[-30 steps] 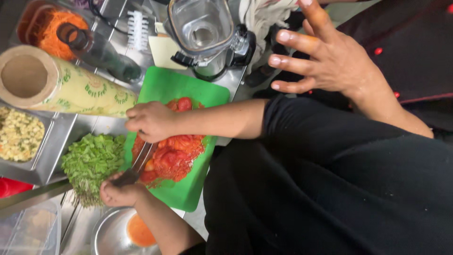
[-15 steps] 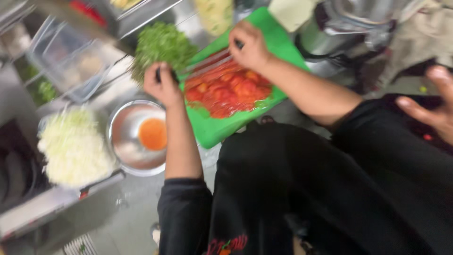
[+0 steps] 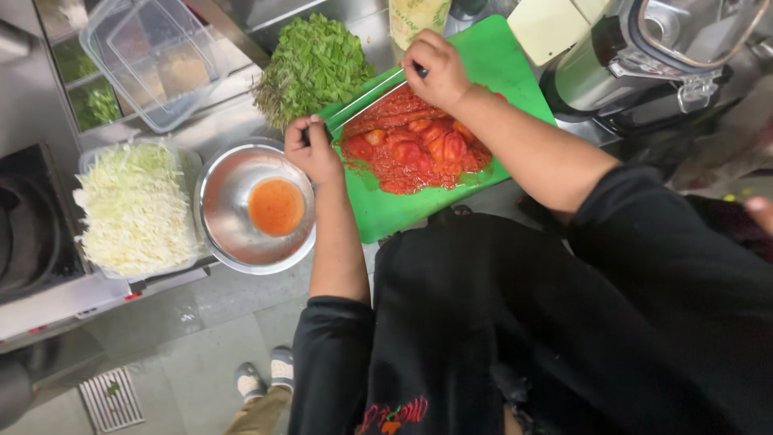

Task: The person mashes tomatoes on a green cutting board using a metal masher. They transfer whole tomatoes from a metal bowl to the board and continue mashing them into a pulp.

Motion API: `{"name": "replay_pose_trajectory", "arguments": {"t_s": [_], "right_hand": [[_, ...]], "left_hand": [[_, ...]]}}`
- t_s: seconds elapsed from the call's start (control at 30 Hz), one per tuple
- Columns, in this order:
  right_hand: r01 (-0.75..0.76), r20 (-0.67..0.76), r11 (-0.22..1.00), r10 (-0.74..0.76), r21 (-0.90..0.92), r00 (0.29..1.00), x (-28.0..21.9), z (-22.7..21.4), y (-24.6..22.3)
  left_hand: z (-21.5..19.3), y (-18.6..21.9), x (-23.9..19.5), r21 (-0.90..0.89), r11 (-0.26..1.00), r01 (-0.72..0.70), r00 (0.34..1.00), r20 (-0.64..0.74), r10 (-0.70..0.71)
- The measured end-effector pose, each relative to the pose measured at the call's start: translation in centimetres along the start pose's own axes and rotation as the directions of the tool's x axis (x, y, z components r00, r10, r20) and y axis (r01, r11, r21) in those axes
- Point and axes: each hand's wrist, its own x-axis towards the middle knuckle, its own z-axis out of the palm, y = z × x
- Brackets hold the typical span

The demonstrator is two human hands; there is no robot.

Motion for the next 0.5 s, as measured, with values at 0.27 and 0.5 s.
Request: {"name": "replay_pose_trajectory", "arguments": {"t_s": [0.27, 0.5], "right_hand": [[-0.101, 0.039, 0.995, 0.101, -0.004, 0.994, -2.6, -3.6, -3.2], [0.044, 0.012, 0.998, -0.043, -0.046, 0.999, 0.6, -3.5, -2.3]], "left_hand": [[0.5, 0.1, -2.5, -0.068, 0.998, 0.002, 1.0, -0.002, -0.003], [0.6, -1.1, -1.0, -0.199, 0.977, 0.076, 0.991, -0.09, -0.095]]}}
